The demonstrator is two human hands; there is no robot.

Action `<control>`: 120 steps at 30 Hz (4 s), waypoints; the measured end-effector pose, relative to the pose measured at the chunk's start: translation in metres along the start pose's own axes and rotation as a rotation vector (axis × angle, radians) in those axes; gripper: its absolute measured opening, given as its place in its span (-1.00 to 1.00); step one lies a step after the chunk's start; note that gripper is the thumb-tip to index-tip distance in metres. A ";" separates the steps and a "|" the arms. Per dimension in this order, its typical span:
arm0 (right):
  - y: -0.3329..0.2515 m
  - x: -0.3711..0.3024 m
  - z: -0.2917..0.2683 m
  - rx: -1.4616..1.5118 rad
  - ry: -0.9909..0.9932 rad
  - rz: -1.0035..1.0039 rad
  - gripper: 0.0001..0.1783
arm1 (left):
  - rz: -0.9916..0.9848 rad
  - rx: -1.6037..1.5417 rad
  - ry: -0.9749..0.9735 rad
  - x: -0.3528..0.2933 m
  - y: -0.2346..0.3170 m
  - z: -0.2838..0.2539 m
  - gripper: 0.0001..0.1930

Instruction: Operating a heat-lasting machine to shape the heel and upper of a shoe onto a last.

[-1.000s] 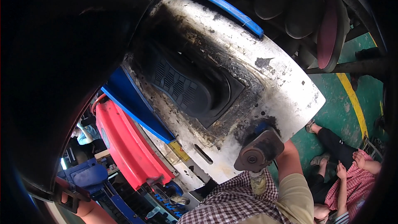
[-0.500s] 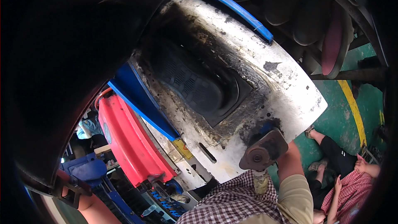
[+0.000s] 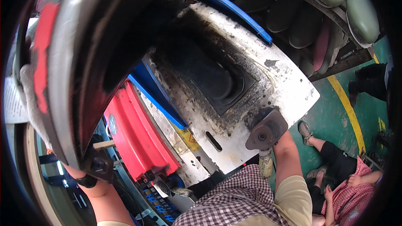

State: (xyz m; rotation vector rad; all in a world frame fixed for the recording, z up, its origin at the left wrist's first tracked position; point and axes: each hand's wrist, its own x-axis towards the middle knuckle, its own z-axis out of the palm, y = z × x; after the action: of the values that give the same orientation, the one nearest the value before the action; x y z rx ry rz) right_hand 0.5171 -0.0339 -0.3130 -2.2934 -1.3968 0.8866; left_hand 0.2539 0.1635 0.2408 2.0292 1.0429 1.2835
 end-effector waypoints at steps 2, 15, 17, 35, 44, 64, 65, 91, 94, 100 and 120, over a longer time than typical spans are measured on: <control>0.001 0.000 0.004 0.024 0.021 0.015 -0.60 | 0.029 -0.103 -0.015 0.010 -0.001 0.011 -0.53; -0.071 -0.226 -0.061 1.310 0.465 0.471 -0.60 | 0.603 0.244 -0.332 -0.105 -0.039 0.094 -0.46; -0.098 -0.255 -0.091 1.605 0.287 0.449 -0.47 | 0.627 0.264 -0.338 -0.127 -0.051 0.111 -0.51; -0.116 -0.185 -0.227 1.840 0.321 0.230 -0.50 | 0.647 0.253 -0.401 -0.173 -0.087 0.141 -0.52; -0.126 -0.225 -0.206 1.491 0.712 0.347 -0.77 | -0.040 0.196 -0.540 -0.240 -0.060 -0.036 -0.51; -0.322 -0.271 -0.019 0.431 -0.640 -0.334 -0.53 | -0.348 0.577 -0.609 -0.333 -0.129 -0.145 -0.62; -0.329 -0.268 -0.005 0.415 -0.666 -0.297 -0.52 | -0.340 0.563 -0.598 -0.334 -0.136 -0.143 -0.62; -0.365 -0.297 0.047 0.343 -1.322 0.071 -0.37 | -0.160 0.540 -0.493 -0.329 -0.127 -0.158 -0.65; -0.367 -0.282 0.009 0.116 -1.263 -0.034 -0.43 | -0.206 0.555 -0.405 -0.306 -0.102 -0.185 -0.75; -0.416 -0.223 -0.006 0.179 -0.503 -0.516 -0.38 | 0.283 0.665 0.022 -0.247 -0.071 -0.241 -0.64; -0.459 -0.212 0.031 1.213 -0.984 -0.158 -0.31 | -0.627 -0.662 0.475 -0.434 -0.131 -0.225 -0.23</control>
State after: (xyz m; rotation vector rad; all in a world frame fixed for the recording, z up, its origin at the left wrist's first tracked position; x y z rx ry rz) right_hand 0.1119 -0.0034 -0.0105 -0.8000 -0.7812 2.1440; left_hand -0.1047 -0.1135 0.0146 0.8332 1.1244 1.5048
